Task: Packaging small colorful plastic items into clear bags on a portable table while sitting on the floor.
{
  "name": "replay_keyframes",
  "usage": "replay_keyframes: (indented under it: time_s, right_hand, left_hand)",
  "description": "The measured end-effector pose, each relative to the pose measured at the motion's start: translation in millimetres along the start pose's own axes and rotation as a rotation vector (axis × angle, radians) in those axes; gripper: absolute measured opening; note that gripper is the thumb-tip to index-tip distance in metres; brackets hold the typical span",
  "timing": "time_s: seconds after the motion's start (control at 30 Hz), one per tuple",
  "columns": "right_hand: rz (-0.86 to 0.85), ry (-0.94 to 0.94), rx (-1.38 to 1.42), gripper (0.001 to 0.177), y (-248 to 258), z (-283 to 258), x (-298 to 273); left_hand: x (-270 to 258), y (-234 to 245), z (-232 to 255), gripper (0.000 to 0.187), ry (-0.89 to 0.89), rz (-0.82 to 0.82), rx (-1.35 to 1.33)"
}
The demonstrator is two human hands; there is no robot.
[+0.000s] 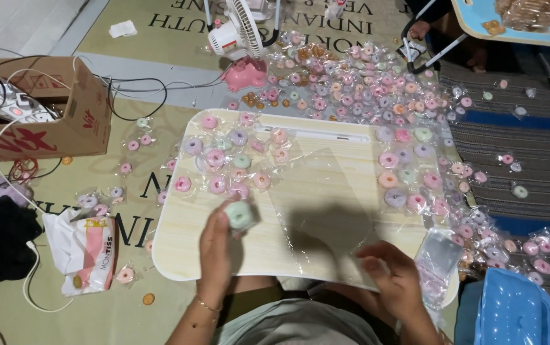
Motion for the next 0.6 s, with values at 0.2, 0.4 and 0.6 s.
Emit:
replay_keyframes:
  time_s: [0.2, 0.4, 0.6]
  right_hand:
    - [-0.202, -0.159, 0.107, 0.057, -48, 9, 10]
    - [-0.034, -0.373, 0.162, 0.017, -14, 38, 6]
    - [0.255, -0.273, 0.225, 0.027, 40, 59, 17]
  left_hand:
    - [-38, -76, -7, 0.031, -0.011, -0.393, 0.047]
    - [-46, -86, 16, 0.061, -0.453, -0.527, 0.621]
    - [-54, -90, -12, 0.054, -0.567, -0.597, 0.812]
Point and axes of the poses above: each hand's wrist, its own x-axis towards the middle knuckle, its own y-axis out of the back of the hand, z = x × y, the point moved 2 cm from there along x, towards the middle knuckle, and after that the axes turned 4 degrees about x, right-handed, at the moved point
